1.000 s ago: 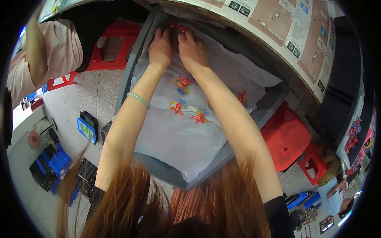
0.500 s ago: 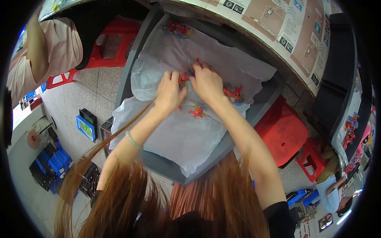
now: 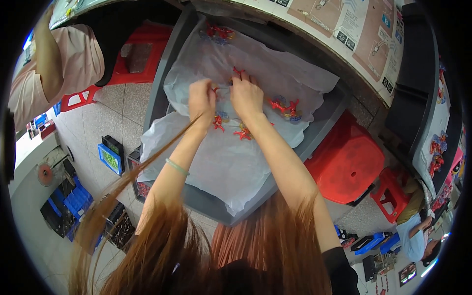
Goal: The person applies gold details to small red dragon figurines using a paintbrush, then organizes the painted figurines into plastic trays lined with paper.
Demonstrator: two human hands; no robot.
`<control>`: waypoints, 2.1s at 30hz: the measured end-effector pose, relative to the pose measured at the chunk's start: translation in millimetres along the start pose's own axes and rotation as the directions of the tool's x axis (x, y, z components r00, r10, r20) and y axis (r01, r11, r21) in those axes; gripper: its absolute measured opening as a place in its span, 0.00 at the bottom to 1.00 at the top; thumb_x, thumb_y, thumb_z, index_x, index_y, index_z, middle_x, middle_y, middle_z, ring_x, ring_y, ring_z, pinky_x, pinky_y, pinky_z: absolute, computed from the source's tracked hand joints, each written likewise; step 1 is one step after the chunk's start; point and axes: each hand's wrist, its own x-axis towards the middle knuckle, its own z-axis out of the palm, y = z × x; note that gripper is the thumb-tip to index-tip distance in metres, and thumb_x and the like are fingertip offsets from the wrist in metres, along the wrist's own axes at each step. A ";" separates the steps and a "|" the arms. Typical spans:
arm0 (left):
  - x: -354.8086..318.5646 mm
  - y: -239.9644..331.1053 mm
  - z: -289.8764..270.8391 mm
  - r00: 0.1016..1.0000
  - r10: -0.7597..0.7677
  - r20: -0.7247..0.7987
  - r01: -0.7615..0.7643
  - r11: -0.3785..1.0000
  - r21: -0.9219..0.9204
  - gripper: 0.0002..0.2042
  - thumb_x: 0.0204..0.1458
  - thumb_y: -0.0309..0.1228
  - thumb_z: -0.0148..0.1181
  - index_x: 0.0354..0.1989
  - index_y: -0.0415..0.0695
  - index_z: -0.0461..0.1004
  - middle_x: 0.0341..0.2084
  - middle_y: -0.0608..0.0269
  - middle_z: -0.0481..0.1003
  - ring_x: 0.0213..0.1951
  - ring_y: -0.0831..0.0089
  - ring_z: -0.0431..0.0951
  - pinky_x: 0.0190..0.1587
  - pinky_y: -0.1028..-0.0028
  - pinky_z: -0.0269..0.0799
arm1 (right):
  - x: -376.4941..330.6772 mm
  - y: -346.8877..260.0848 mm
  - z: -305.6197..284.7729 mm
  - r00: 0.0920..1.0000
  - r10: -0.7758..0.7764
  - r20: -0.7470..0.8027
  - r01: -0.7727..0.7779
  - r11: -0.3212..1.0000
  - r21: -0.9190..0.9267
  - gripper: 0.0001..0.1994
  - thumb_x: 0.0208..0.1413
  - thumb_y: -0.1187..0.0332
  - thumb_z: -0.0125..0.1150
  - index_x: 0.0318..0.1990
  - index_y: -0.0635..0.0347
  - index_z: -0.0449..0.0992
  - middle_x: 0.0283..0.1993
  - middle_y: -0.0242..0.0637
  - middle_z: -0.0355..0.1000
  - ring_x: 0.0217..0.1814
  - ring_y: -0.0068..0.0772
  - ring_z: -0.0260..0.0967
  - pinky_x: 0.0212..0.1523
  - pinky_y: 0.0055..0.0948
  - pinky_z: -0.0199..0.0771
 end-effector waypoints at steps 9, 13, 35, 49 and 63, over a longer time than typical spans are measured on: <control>-10.7 -8.2 -11.3 0.995 -0.027 0.098 0.021 0.998 0.064 0.16 0.44 0.17 0.46 0.45 0.37 0.63 0.41 0.47 0.65 0.41 0.58 0.68 0.42 0.67 0.64 | -11.2 7.6 -4.1 1.000 0.000 -0.015 0.001 0.996 0.089 0.08 0.45 0.71 0.56 0.36 0.58 0.70 0.38 0.40 0.67 0.40 0.45 0.67 0.37 0.41 0.68; 7.5 -9.4 -8.5 0.954 -0.121 0.276 0.072 0.981 0.181 0.17 0.43 0.22 0.51 0.45 0.36 0.67 0.37 0.47 0.70 0.42 0.61 0.71 0.45 0.68 0.64 | -15.9 4.3 -16.9 0.992 0.000 -0.125 0.028 0.974 0.223 0.08 0.46 0.72 0.56 0.35 0.60 0.70 0.37 0.41 0.67 0.37 0.46 0.67 0.35 0.40 0.67; -8.3 -6.0 -8.9 0.981 0.041 0.190 -0.080 0.976 0.201 0.18 0.39 0.25 0.60 0.42 0.43 0.66 0.42 0.57 0.66 0.39 0.58 0.69 0.40 0.64 0.65 | -3.6 23.5 -19.7 0.997 -0.014 -0.072 0.024 0.989 0.144 0.07 0.49 0.71 0.52 0.37 0.58 0.72 0.43 0.40 0.66 0.36 0.50 0.69 0.36 0.43 0.69; 38.5 26.2 24.1 0.998 0.030 0.050 -0.033 0.998 0.059 0.11 0.40 0.23 0.56 0.36 0.43 0.68 0.36 0.56 0.67 0.37 0.57 0.68 0.38 0.65 0.65 | 19.0 41.5 -33.4 0.967 -0.023 -0.254 0.111 0.935 0.337 0.07 0.47 0.74 0.54 0.36 0.61 0.71 0.40 0.43 0.66 0.39 0.43 0.67 0.38 0.33 0.67; 90.7 11.3 23.4 0.885 0.374 0.277 -0.412 0.906 0.093 0.10 0.39 0.23 0.54 0.32 0.45 0.72 0.33 0.62 0.72 0.38 0.63 0.70 0.40 0.67 0.65 | 16.4 49.4 -39.5 0.900 -0.034 -0.434 0.182 0.935 0.304 0.08 0.44 0.74 0.58 0.35 0.60 0.71 0.40 0.38 0.67 0.41 0.42 0.66 0.40 0.34 0.68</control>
